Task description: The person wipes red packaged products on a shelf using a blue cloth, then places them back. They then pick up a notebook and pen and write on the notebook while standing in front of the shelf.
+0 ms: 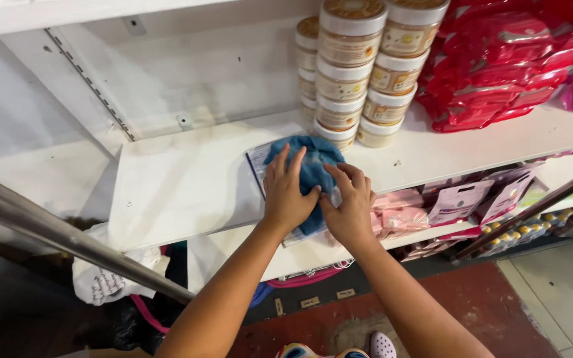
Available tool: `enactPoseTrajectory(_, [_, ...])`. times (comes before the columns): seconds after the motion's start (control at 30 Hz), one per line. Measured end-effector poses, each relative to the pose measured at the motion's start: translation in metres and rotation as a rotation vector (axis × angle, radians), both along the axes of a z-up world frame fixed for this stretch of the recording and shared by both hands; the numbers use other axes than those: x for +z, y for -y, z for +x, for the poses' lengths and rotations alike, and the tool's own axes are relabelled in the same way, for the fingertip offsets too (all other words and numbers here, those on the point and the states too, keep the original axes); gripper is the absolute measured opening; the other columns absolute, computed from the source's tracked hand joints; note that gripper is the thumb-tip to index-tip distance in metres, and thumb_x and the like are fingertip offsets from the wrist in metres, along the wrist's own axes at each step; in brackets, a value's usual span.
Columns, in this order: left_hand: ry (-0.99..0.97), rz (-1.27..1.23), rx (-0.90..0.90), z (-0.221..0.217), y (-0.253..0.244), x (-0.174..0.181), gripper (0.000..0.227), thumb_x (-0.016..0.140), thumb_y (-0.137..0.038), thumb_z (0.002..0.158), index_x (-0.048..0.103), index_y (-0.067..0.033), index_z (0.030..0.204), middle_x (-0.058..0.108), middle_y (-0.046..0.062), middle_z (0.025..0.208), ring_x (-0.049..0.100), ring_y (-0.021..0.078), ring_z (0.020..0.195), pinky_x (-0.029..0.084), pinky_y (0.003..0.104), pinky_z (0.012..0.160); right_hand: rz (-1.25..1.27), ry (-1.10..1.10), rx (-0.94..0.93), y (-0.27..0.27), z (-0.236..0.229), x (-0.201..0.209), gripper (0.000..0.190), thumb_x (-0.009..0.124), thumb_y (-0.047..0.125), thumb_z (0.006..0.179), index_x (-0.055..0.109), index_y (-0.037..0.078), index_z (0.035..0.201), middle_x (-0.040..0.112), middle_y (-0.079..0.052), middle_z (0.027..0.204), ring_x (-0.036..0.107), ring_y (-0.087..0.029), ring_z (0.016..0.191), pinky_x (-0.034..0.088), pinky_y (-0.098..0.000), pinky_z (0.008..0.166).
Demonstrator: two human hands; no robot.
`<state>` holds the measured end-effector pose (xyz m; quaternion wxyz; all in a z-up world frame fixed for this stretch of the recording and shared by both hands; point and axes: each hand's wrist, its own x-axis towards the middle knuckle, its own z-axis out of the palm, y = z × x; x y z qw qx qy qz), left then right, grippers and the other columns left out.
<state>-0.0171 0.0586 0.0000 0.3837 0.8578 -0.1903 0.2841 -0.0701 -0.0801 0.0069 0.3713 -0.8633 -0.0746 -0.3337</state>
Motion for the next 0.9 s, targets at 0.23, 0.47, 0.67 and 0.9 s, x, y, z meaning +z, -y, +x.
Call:
enactPoseTrajectory(0.23, [-0.074,0.16,0.031,0.011,-0.015,-0.021,0.055,0.088,-0.024,0.068,0.063,-0.0154,0.116,0.045,0.014,0.146,0.037,0.0498,0.135,0.028,0.064,0.106,-0.066,-0.127,-0.033,-0.005,0.013,-0.028,0.049,0.072,0.005,0.078,0.069,0.018,0.125,0.065,-0.011,0.127,0.058,-0.033,0.12,0.039,-0.0494,0.101])
enactPoseTrajectory(0.47, [-0.02,-0.072,-0.057,0.028,-0.037,-0.028,0.027,0.073,-0.008,0.077,0.052,-0.0057,0.094,0.054,0.014,0.103,0.05,0.0388,0.101,0.042,0.051,0.091,0.067,-0.114,-0.181,0.02,0.039,-0.024,0.038,0.072,0.003,0.081,0.067,0.005,0.118,0.062,-0.019,0.119,0.063,-0.034,0.103,0.053,-0.0427,0.09])
enactPoseTrajectory(0.67, [0.286,-0.178,0.233,0.024,-0.072,0.005,0.026,0.073,-0.004,0.075,0.052,-0.0071,0.091,0.052,0.015,0.102,0.047,0.0388,0.106,0.038,0.053,0.098,-0.06,-0.226,-0.159,0.028,0.065,-0.048,0.036,0.071,0.006,0.08,0.068,0.005,0.116,0.066,-0.015,0.111,0.065,-0.034,0.097,0.054,-0.0427,0.088])
enactPoseTrajectory(0.9, [0.305,0.226,0.492,0.004,-0.066,0.008,0.035,0.074,-0.006,0.061,0.066,-0.0128,0.095,0.058,0.013,0.13,0.047,0.0366,0.124,0.032,0.057,0.097,-0.195,-0.036,-0.206,-0.009,0.058,-0.019,0.021,0.078,0.015,0.086,0.073,0.007,0.105,0.069,-0.016,0.099,0.063,-0.037,0.096,0.052,-0.045,0.086])
